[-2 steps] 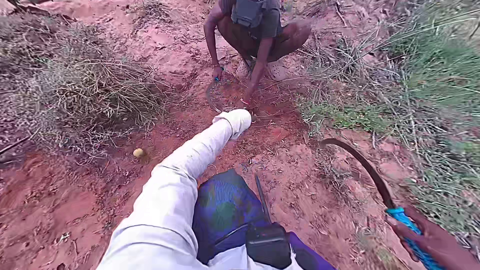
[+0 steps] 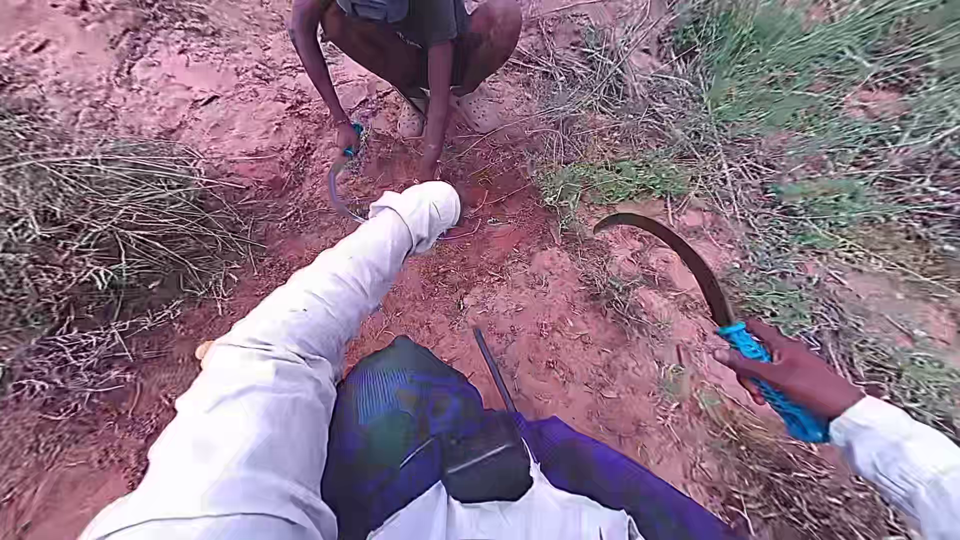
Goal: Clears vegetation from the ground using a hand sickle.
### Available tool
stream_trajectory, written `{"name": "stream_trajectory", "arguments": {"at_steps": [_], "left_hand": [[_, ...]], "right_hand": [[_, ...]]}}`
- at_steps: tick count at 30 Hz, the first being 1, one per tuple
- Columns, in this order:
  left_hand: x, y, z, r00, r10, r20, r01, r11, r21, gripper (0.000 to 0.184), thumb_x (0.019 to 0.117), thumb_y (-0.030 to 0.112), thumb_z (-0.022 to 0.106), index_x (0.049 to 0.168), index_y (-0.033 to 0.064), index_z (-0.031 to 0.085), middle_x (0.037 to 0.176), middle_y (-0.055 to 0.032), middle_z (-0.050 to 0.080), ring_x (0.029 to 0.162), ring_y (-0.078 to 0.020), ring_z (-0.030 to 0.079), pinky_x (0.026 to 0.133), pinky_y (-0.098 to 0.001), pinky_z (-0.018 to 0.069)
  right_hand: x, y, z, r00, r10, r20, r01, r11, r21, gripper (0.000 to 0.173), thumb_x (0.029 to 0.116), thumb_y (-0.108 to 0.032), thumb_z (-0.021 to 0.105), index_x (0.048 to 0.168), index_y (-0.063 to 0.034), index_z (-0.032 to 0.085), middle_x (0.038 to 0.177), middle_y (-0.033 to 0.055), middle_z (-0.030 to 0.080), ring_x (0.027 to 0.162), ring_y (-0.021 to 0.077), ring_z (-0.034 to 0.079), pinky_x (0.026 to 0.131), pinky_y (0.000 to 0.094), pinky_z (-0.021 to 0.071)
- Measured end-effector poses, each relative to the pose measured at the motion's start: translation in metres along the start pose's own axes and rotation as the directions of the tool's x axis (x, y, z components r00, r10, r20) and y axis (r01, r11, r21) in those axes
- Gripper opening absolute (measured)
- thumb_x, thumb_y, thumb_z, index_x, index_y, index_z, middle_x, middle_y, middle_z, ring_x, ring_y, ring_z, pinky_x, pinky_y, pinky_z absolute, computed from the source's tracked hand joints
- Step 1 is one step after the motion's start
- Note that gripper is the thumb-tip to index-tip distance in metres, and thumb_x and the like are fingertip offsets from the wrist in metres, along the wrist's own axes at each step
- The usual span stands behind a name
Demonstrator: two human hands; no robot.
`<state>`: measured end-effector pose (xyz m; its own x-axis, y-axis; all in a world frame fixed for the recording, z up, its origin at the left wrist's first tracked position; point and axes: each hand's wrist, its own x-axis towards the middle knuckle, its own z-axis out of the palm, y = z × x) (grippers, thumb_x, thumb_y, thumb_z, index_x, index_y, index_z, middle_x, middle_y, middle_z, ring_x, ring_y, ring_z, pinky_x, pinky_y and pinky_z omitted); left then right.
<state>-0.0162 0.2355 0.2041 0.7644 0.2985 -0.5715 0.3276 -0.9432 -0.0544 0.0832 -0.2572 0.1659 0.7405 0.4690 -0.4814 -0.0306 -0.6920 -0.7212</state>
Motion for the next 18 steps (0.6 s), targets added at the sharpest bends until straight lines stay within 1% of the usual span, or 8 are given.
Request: {"name": "stream_trajectory", "arguments": {"at_steps": [1,3,5,8,11,13,16,18], "left_hand": [[0.019,0.015,-0.006,0.987,0.121,-0.107,-0.123,0.992,-0.013,0.052,0.0999,0.013,0.069,0.149,0.0052,0.053,0.143,-0.0301,0.057,0.139,-0.049,0.049,0.117,-0.0672,0.0307],[0.035,0.058,-0.039,0.958,0.256,-0.129,-0.253,0.967,0.036,0.05,0.1008,0.011,0.067,0.147,0.0011,0.053,0.139,-0.0343,0.057,0.136,-0.0529,0.05,0.116,-0.0691,0.0315],[0.036,0.109,-0.074,0.963,0.261,-0.067,-0.255,0.963,0.084,0.049,0.1041,0.011,0.062,0.15,-0.0008,0.048,0.144,-0.0337,0.054,0.14,-0.051,0.048,0.118,-0.0658,0.0299],[0.077,0.168,-0.075,0.938,0.324,-0.126,-0.321,0.946,0.044,0.046,0.106,0.012,0.059,0.148,-0.0028,0.049,0.14,-0.0347,0.057,0.137,-0.0524,0.05,0.117,-0.0678,0.0308],[0.112,0.223,-0.016,0.901,0.355,-0.249,-0.421,0.855,-0.303,0.042,0.1083,0.011,0.052,0.148,-0.0042,0.048,0.141,-0.03,0.059,0.134,-0.0445,0.055,0.116,-0.0576,0.0383],[0.122,0.257,0.05,0.934,0.282,-0.219,-0.357,0.753,-0.553,0.047,0.1067,0.011,0.056,0.15,-0.0046,0.046,0.148,-0.0299,0.052,0.139,-0.0417,0.052,0.119,-0.0522,0.0376],[0.121,0.277,0.147,0.987,0.134,-0.088,-0.159,0.787,-0.596,0.06,0.1009,0.01,0.066,0.154,-0.0005,0.041,0.159,-0.0297,0.038,0.148,-0.0424,0.04,0.123,-0.0527,0.0324],[0.113,0.269,0.182,0.998,0.024,-0.054,-0.05,0.821,-0.569,0.062,0.0988,0.007,0.066,0.155,0.0009,0.041,0.162,-0.0302,0.033,0.151,-0.043,0.034,0.124,-0.0523,0.03]], "right_hand": [[-0.002,0.01,-0.009,1.0,0.004,-0.017,-0.004,1.0,0.001,0.046,0.0967,-0.013,0.066,0.134,0.0008,0.044,0.073,0.0014,0.054,0.049,0.008,0.054,0.048,0.0234,0.0504],[-0.001,0.042,-0.026,0.998,0.037,-0.054,-0.044,0.992,-0.117,0.041,0.1009,-0.019,0.064,0.133,0.0014,0.048,0.083,0.0069,0.058,0.06,0.0122,0.059,0.061,0.0292,0.0532],[0.003,0.078,-0.037,0.985,0.154,-0.082,-0.17,0.952,-0.254,0.046,0.1013,-0.018,0.066,0.138,0.0043,0.05,0.109,0.0265,0.064,0.089,0.0338,0.066,0.086,0.0515,0.0528],[-0.012,0.131,-0.031,0.974,0.223,-0.048,-0.224,0.889,-0.4,0.047,0.1023,-0.025,0.065,0.134,0.0086,0.055,0.119,0.0373,0.062,0.112,0.0521,0.061,0.097,0.0672,0.0431],[-0.032,0.186,0.001,0.988,0.153,0.006,-0.143,0.936,-0.322,0.05,0.1037,-0.032,0.06,0.132,0.0091,0.054,0.112,0.0353,0.064,0.105,0.0498,0.064,0.093,0.0654,0.0464],[-0.033,0.206,0.029,0.994,0.102,0.041,-0.093,0.979,-0.184,0.053,0.1031,-0.032,0.062,0.133,0.0108,0.054,0.11,0.0348,0.065,0.099,0.0476,0.065,0.092,0.0635,0.048],[-0.024,0.208,0.061,0.979,0.113,0.172,-0.123,0.991,0.045,0.042,0.1087,-0.031,0.053,0.13,0.0055,0.053,0.087,0.0135,0.06,0.066,0.0188,0.06,0.068,0.0359,0.0541],[-0.005,0.204,0.058,0.963,0.146,0.228,-0.174,0.979,0.108,0.042,0.1103,-0.033,0.049,0.127,0.0044,0.054,0.085,0.0102,0.059,0.061,0.0146,0.057,0.064,0.0314,0.0528]]}}
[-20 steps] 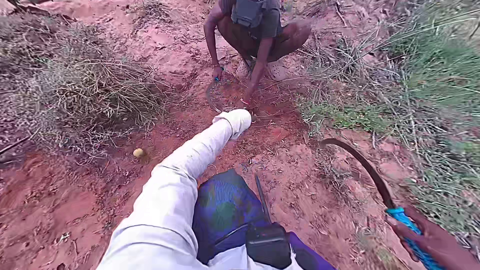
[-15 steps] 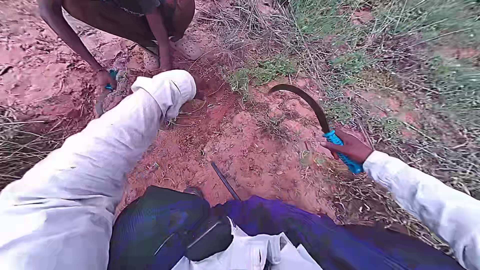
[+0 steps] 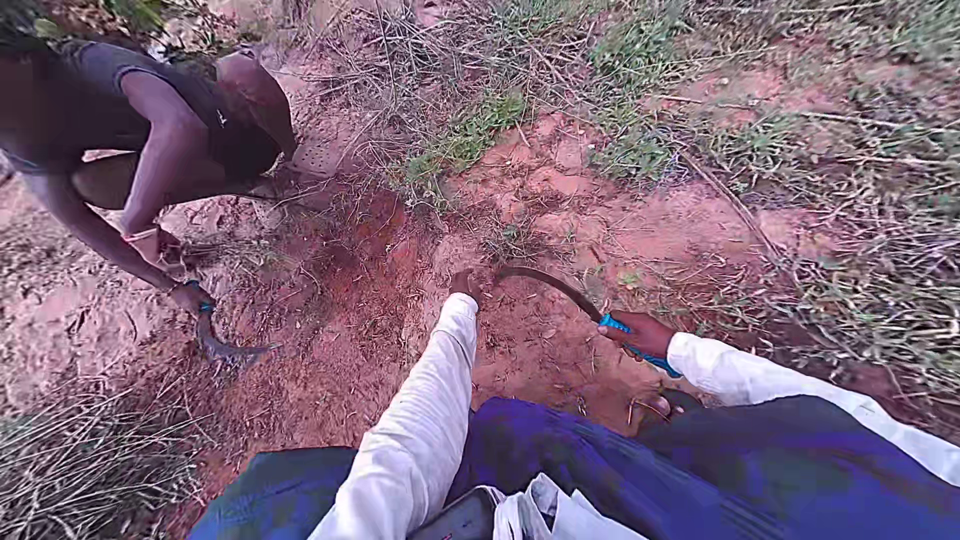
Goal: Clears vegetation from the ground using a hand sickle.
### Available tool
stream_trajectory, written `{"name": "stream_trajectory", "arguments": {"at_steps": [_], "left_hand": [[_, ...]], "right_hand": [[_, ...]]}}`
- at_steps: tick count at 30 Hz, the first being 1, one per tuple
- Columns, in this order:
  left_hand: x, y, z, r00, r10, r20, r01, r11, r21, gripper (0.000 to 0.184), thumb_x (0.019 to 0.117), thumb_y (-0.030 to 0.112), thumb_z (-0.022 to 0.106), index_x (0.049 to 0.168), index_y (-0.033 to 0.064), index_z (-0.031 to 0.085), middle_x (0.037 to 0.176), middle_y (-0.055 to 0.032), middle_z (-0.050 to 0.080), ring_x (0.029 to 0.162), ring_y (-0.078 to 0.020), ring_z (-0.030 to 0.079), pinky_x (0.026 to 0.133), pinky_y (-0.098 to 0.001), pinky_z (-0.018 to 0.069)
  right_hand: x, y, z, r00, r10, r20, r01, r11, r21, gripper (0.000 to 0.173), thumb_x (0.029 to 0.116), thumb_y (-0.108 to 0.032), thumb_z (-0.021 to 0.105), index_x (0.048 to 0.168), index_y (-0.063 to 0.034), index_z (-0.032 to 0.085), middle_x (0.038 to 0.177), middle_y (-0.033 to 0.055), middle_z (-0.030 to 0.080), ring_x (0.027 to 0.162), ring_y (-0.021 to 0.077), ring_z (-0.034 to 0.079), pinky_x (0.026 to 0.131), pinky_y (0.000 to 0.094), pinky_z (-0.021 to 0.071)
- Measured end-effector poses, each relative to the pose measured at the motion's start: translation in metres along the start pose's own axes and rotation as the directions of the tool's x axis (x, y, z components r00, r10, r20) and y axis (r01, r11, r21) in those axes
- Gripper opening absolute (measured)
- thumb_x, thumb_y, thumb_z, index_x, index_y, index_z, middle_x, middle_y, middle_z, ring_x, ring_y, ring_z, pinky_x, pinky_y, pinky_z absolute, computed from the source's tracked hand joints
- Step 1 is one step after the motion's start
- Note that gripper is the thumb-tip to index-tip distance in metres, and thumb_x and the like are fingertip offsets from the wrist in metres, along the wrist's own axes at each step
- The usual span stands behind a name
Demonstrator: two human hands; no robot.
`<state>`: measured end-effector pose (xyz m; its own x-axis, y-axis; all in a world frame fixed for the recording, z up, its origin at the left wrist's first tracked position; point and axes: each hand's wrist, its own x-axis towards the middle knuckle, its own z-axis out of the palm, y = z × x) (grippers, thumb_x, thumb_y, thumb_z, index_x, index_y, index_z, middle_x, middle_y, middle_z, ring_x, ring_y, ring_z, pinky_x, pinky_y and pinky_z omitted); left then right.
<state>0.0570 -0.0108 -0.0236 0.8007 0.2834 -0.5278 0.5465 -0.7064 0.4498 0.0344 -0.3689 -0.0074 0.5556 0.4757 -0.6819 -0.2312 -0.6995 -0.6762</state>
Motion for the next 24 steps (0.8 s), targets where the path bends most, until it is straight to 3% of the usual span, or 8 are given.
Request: {"name": "stream_trajectory", "arguments": {"at_steps": [2,6,9,13,16,18,20,24], "left_hand": [[-0.01,-0.023,0.004,0.996,-0.074,-0.054,0.073,0.997,-0.02,0.059,0.0967,0.004,0.068,0.151,0.0016,0.046,0.161,-0.0291,0.035,0.152,-0.0426,0.034,0.124,-0.0528,0.0288],[-0.019,-0.048,-0.026,0.995,-0.081,-0.06,0.084,0.995,0.049,0.044,0.1026,0.006,0.061,0.146,0.0011,0.054,0.159,-0.0271,0.041,0.15,-0.0391,0.038,0.124,-0.0484,0.0301],[-0.016,-0.055,-0.036,0.993,-0.079,-0.083,0.081,0.997,0.014,0.042,0.1029,0.006,0.06,0.144,0.0001,0.056,0.157,-0.0277,0.042,0.149,-0.0403,0.04,0.123,-0.0495,0.0315],[-0.014,-0.054,-0.03,0.994,-0.088,-0.062,0.09,0.996,0.024,0.042,0.1024,0.008,0.062,0.144,0.0002,0.056,0.156,-0.0284,0.044,0.146,-0.0415,0.042,0.122,-0.0502,0.0331],[-0.021,-0.041,-0.026,0.999,-0.019,0.038,0.015,0.996,0.088,0.041,0.1031,0.008,0.061,0.143,-0.0021,0.056,0.155,-0.0293,0.044,0.148,-0.0411,0.041,0.123,-0.0487,0.0314],[-0.025,-0.036,-0.032,0.997,0.061,0.05,-0.065,0.994,0.091,0.039,0.1026,0.006,0.061,0.14,-0.0037,0.059,0.155,-0.0288,0.045,0.149,-0.0399,0.039,0.124,-0.0478,0.0299],[-0.024,-0.037,-0.037,0.995,0.086,0.054,-0.091,0.992,0.089,0.038,0.1034,0.007,0.059,0.139,-0.0036,0.059,0.155,-0.0283,0.045,0.149,-0.0391,0.039,0.125,-0.047,0.0297],[-0.024,-0.042,-0.035,0.999,0.017,0.044,-0.018,0.999,0.034,0.039,0.1038,0.007,0.059,0.141,-0.003,0.057,0.155,-0.0289,0.045,0.145,-0.0412,0.044,0.122,-0.0483,0.0337]], "right_hand": [[0.022,-0.003,-0.022,0.999,0.032,-0.022,-0.033,0.998,-0.049,0.048,0.1113,-0.038,0.044,0.128,0.0056,0.055,0.095,0.0179,0.062,0.071,0.0222,0.061,0.073,0.0395,0.0534],[0.051,-0.015,-0.06,0.968,0.101,-0.231,-0.116,0.992,-0.054,0.055,0.1118,-0.039,0.042,0.136,0.01,0.052,0.123,0.0337,0.061,0.109,0.0427,0.063,0.099,0.0561,0.0458],[0.051,-0.03,-0.066,0.948,0.097,-0.302,-0.152,0.974,-0.167,0.059,0.1109,-0.042,0.043,0.143,0.0081,0.046,0.132,0.037,0.057,0.126,0.05,0.057,0.106,0.0627,0.0423],[0.056,-0.088,-0.034,0.994,-0.032,-0.101,-0.003,0.943,-0.332,0.061,0.1106,-0.043,0.043,0.143,0.0081,0.046,0.132,0.0364,0.057,0.125,0.0495,0.057,0.105,0.0628,0.0422],[0.069,-0.103,-0.039,1.0,0.001,0.0,-0.001,0.925,-0.379,0.06,0.1114,-0.044,0.04,0.144,0.0071,0.047,0.131,0.034,0.059,0.118,0.045,0.062,0.104,0.0587,0.0444],[0.076,-0.091,-0.055,0.998,0.042,-0.039,-0.052,0.943,-0.327,0.061,0.1116,-0.045,0.038,0.138,0.0083,0.051,0.118,0.0304,0.062,0.1,0.0386,0.066,0.094,0.0531,0.0494],[0.072,-0.069,-0.062,0.991,0.09,-0.097,-0.112,0.962,-0.251,0.061,0.1112,-0.046,0.039,0.135,0.0084,0.052,0.113,0.0291,0.063,0.094,0.0363,0.066,0.091,0.052,0.0495],[0.05,-0.038,-0.039,0.956,0.165,-0.241,-0.187,0.98,-0.071,0.063,0.1105,-0.047,0.04,0.137,0.0084,0.052,0.119,0.0323,0.063,0.103,0.0418,0.066,0.095,0.0568,0.0487]]}}
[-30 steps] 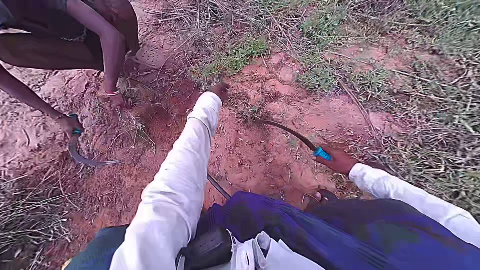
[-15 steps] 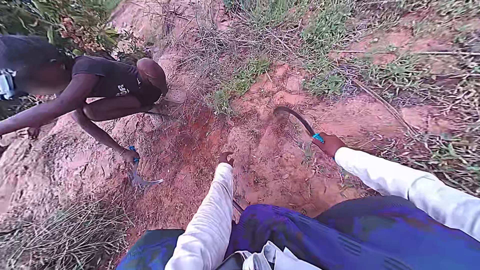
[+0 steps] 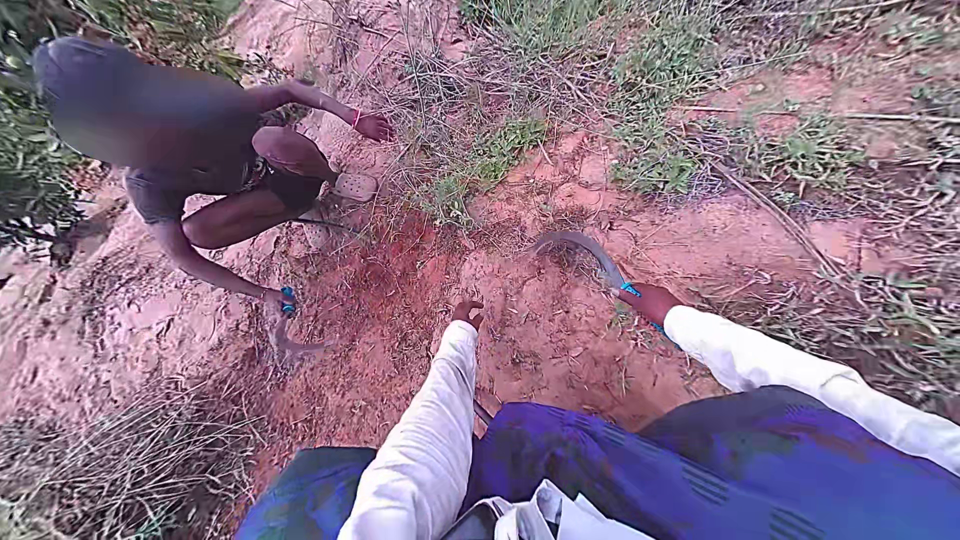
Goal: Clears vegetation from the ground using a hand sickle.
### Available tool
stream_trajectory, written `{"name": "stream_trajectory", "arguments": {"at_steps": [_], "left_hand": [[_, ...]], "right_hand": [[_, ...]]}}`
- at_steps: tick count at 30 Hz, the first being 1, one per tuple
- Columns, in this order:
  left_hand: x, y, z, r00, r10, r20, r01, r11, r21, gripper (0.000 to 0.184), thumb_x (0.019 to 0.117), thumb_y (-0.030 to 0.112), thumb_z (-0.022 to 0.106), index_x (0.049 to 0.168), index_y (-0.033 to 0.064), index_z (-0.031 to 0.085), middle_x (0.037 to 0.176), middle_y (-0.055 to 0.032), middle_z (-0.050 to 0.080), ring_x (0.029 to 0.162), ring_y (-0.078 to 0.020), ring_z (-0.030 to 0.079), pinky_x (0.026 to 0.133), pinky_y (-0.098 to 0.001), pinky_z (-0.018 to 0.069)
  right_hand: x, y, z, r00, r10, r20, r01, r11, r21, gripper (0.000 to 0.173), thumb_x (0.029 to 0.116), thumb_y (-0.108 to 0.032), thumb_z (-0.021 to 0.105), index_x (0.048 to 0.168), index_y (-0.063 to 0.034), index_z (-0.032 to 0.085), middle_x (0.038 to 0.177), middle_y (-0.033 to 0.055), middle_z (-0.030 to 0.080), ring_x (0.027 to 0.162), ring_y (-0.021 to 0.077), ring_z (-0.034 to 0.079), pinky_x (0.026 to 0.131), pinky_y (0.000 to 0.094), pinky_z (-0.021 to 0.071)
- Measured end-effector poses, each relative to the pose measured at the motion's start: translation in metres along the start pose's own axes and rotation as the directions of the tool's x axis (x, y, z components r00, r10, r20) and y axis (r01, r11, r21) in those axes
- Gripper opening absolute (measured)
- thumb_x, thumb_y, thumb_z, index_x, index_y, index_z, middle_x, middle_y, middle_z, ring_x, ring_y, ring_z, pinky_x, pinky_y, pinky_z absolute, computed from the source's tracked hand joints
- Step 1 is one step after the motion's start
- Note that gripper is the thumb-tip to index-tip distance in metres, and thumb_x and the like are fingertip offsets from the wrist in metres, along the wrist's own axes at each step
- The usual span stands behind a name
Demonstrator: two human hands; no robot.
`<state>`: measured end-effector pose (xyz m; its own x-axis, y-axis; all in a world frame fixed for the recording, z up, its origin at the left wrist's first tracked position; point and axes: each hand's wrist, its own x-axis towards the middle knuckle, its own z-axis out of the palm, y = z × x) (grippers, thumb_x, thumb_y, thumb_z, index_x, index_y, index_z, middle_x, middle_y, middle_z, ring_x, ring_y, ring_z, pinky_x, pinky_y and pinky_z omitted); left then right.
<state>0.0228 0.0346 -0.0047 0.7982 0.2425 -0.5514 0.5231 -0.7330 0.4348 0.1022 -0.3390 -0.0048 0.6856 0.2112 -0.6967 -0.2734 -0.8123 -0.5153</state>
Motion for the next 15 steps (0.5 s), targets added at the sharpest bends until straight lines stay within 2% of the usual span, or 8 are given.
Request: {"name": "stream_trajectory", "arguments": {"at_steps": [3,4,7,10,13,15], "left_hand": [[-0.002,-0.003,0.007,1.0,-0.026,0.011,0.027,0.999,-0.022,0.04,0.103,0.007,0.061,0.141,-0.0023,0.058,0.156,-0.0291,0.043,0.146,-0.0412,0.043,0.122,-0.0489,0.0336],[-0.002,-0.001,0.008,1.0,-0.029,0.011,0.029,0.999,-0.019,0.04,0.103,0.007,0.061,0.141,-0.0019,0.058,0.156,-0.0286,0.044,0.146,-0.0407,0.043,0.122,-0.049,0.0332],[-0.005,0.008,0.01,0.998,-0.039,0.04,0.038,0.999,0.024,0.039,0.1038,0.008,0.06,0.142,-0.0002,0.057,0.157,-0.027,0.044,0.147,-0.0397,0.042,0.123,-0.0494,0.0324],[-0.004,0.017,0.007,0.999,-0.017,0.05,0.014,0.999,0.049,0.039,0.1035,0.007,0.06,0.142,-0.0009,0.058,0.156,-0.0275,0.044,0.147,-0.0401,0.042,0.123,-0.049,0.0323],[-0.01,0.021,0.002,0.996,0.026,0.085,-0.033,0.996,0.077,0.039,0.1042,0.007,0.059,0.142,-0.002,0.057,0.157,-0.0274,0.043,0.148,-0.0393,0.041,0.124,-0.0474,0.0317],[-0.01,0.019,-0.006,0.995,0.051,0.082,-0.058,0.994,0.091,0.038,0.1043,0.007,0.058,0.141,-0.0038,0.058,0.154,-0.0287,0.046,0.147,-0.04,0.043,0.123,-0.0476,0.0318]], "right_hand": [[-0.026,-0.001,0.001,0.99,0.046,-0.133,-0.054,0.997,-0.054,0.064,0.1108,-0.047,0.04,0.144,0.0079,0.046,0.131,0.0359,0.059,0.126,0.0489,0.058,0.105,0.0628,0.0431],[-0.033,-0.007,-0.004,0.989,0.019,-0.149,-0.035,0.994,-0.108,0.064,0.111,-0.046,0.039,0.144,0.0086,0.044,0.132,0.0367,0.058,0.128,0.0499,0.057,0.105,0.0629,0.0425],[-0.04,-0.039,-0.009,0.99,-0.134,-0.042,0.111,0.928,-0.356,0.062,0.1108,-0.045,0.041,0.144,0.0077,0.044,0.131,0.0366,0.058,0.127,0.0507,0.057,0.104,0.0635,0.0434],[-0.019,-0.061,-0.003,0.965,-0.253,0.062,0.24,0.771,-0.589,0.053,0.1105,-0.038,0.045,0.143,0.004,0.048,0.135,0.0328,0.059,0.127,0.0507,0.057,0.101,0.0666,0.043],[0.01,-0.037,-0.006,0.969,-0.246,0.0,0.18,0.71,-0.681,0.04,0.1091,-0.014,0.047,0.144,0.0059,0.047,0.137,0.034,0.056,0.128,0.0541,0.054,0.1,0.0669,0.0444],[0.016,-0.009,-0.016,0.974,-0.213,-0.082,0.107,0.744,-0.66,0.042,0.1086,-0.013,0.048,0.146,0.0048,0.046,0.137,0.0349,0.056,0.129,0.055,0.052,0.101,0.0667,0.043]]}}
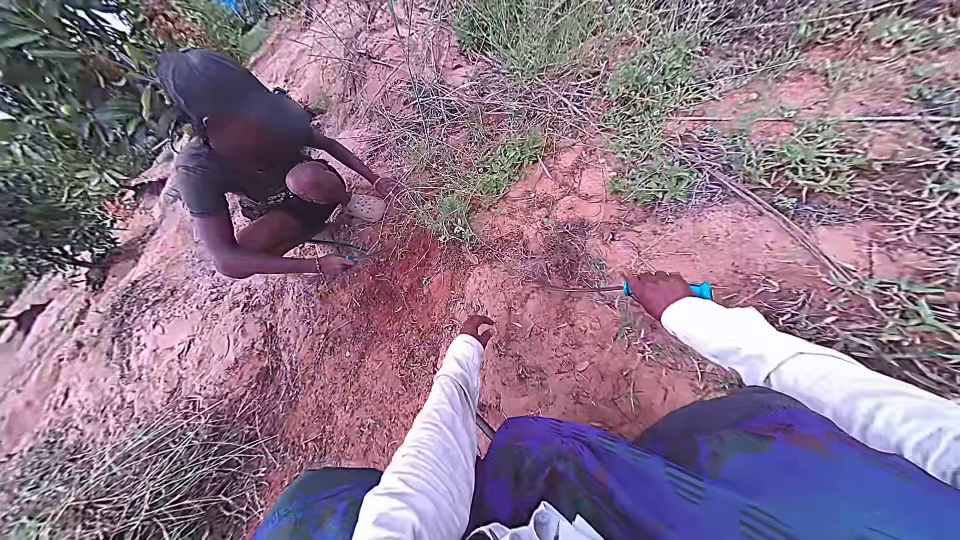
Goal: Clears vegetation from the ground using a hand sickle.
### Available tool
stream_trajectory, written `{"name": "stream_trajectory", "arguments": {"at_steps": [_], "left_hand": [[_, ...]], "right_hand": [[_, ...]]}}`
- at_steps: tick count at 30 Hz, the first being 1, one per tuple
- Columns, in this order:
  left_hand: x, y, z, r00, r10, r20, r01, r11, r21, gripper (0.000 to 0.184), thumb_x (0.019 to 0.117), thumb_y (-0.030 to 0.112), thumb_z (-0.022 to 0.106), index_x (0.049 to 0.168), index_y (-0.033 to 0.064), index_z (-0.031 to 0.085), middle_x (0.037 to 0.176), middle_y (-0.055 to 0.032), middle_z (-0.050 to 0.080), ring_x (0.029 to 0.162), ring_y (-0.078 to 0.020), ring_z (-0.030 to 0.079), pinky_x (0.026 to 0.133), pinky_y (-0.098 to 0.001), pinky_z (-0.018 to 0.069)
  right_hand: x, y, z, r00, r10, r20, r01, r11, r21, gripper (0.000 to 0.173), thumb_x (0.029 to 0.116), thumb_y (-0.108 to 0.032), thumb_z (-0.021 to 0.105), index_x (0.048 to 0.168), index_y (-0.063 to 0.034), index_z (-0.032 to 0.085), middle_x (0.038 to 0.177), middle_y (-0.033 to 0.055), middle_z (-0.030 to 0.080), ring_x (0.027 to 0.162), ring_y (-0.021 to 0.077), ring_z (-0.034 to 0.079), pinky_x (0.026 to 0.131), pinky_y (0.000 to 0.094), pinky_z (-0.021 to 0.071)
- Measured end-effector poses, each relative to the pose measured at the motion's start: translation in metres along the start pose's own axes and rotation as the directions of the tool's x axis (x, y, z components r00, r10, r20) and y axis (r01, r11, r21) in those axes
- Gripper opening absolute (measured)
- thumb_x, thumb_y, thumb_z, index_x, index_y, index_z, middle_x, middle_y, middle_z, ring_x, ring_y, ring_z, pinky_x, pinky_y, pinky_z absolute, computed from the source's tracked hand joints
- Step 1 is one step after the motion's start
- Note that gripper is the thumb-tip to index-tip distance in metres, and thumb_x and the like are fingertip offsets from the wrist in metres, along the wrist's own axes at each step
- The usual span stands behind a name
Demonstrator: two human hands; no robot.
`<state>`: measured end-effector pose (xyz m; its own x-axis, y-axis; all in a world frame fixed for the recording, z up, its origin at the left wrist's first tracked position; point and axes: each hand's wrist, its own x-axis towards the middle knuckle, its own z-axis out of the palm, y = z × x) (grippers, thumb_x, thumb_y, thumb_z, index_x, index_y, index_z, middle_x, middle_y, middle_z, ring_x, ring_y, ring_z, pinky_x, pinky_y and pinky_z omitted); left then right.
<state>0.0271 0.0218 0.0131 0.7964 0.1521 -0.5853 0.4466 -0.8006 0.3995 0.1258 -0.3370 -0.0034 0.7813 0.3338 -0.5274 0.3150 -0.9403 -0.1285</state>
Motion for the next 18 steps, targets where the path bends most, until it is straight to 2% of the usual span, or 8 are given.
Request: {"name": "stream_trajectory", "arguments": {"at_steps": [3,5,7,9,12,15,16,18], "left_hand": [[0.002,-0.015,-0.002,0.999,-0.037,-0.005,0.037,0.999,-0.03,0.038,0.1057,0.01,0.057,0.142,-0.0021,0.057,0.155,-0.0285,0.046,0.144,-0.0403,0.045,0.121,-0.0486,0.0345],[0.011,-0.021,0.005,0.998,-0.066,-0.017,0.064,0.994,-0.086,0.038,0.106,0.009,0.057,0.142,-0.0022,0.057,0.154,-0.0287,0.046,0.143,-0.0408,0.046,0.121,-0.0487,0.0355],[0.018,-0.018,0.01,0.996,-0.081,-0.04,0.076,0.991,-0.106,0.036,0.1059,0.008,0.056,0.141,-0.0015,0.058,0.153,-0.0273,0.048,0.143,-0.0397,0.047,0.12,-0.0475,0.0362],[0.02,-0.01,0.016,0.995,-0.082,-0.051,0.076,0.991,-0.11,0.035,0.1055,0.007,0.056,0.14,-0.001,0.06,0.152,-0.0262,0.049,0.142,-0.0381,0.048,0.12,-0.0463,0.0368],[0.022,0.004,0.018,0.999,-0.052,0.006,0.052,0.996,-0.069,0.036,0.1055,0.007,0.055,0.141,-0.0008,0.059,0.154,-0.0276,0.047,0.142,-0.0395,0.048,0.12,-0.0482,0.0371],[0.016,0.015,0.012,0.998,-0.011,0.065,0.01,1.0,0.02,0.038,0.1054,0.008,0.056,0.141,-0.0026,0.058,0.151,-0.0309,0.048,0.142,-0.0425,0.048,0.119,-0.0505,0.037],[0.012,0.016,0.007,0.997,-0.002,0.074,-0.002,0.999,0.051,0.038,0.1054,0.008,0.056,0.141,-0.0026,0.058,0.151,-0.0308,0.048,0.142,-0.0422,0.047,0.12,-0.0501,0.0368],[0.009,0.012,0.001,0.996,0.013,0.084,-0.02,0.997,0.078,0.037,0.1061,0.009,0.056,0.141,-0.0026,0.058,0.151,-0.03,0.049,0.141,-0.0415,0.048,0.119,-0.0497,0.0376]], "right_hand": [[-0.033,0.024,0.028,0.988,0.151,-0.02,-0.147,0.979,0.138,0.048,0.11,-0.03,0.049,0.145,0.0036,0.048,0.136,0.035,0.056,0.127,0.0546,0.055,0.098,0.0684,0.0449],[-0.06,0.027,0.038,0.97,0.243,-0.021,-0.23,0.941,0.249,0.055,0.1091,-0.039,0.049,0.143,0.004,0.049,0.131,0.0354,0.06,0.12,0.0545,0.06,0.096,0.0694,0.0452],[-0.079,0.017,0.038,0.966,0.257,-0.025,-0.234,0.913,0.335,0.055,0.1084,-0.042,0.049,0.138,0.0046,0.052,0.122,0.0362,0.064,0.113,0.055,0.063,0.092,0.0695,0.0464],[-0.085,-0.006,0.024,0.983,0.181,-0.007,-0.167,0.92,0.356,0.055,0.1086,-0.041,0.05,0.138,0.0049,0.052,0.123,0.0348,0.064,0.113,0.0536,0.064,0.093,0.0674,0.047],[-0.05,-0.044,0.0,0.999,-0.024,0.047,0.012,0.968,0.249,0.055,0.1106,-0.038,0.045,0.146,0.0051,0.045,0.137,0.0329,0.057,0.126,0.0499,0.058,0.099,0.0645,0.0454],[-0.004,-0.048,0.003,0.977,-0.21,0.037,0.207,0.976,0.07,0.041,0.1101,-0.017,0.047,0.143,0.0067,0.047,0.138,0.0349,0.055,0.132,0.0536,0.05,0.101,0.0675,0.0416],[0.005,-0.041,0.006,0.979,-0.202,0.026,0.2,0.978,0.063,0.038,0.1077,-0.007,0.048,0.143,0.0061,0.048,0.137,0.0355,0.055,0.131,0.0556,0.05,0.101,0.0693,0.0411],[0.014,-0.013,0.008,0.998,-0.064,0.027,0.06,0.992,0.11,0.04,0.1076,-0.008,0.048,0.145,0.0033,0.048,0.138,0.0343,0.055,0.13,0.0542,0.052,0.1,0.0682,0.043]]}}
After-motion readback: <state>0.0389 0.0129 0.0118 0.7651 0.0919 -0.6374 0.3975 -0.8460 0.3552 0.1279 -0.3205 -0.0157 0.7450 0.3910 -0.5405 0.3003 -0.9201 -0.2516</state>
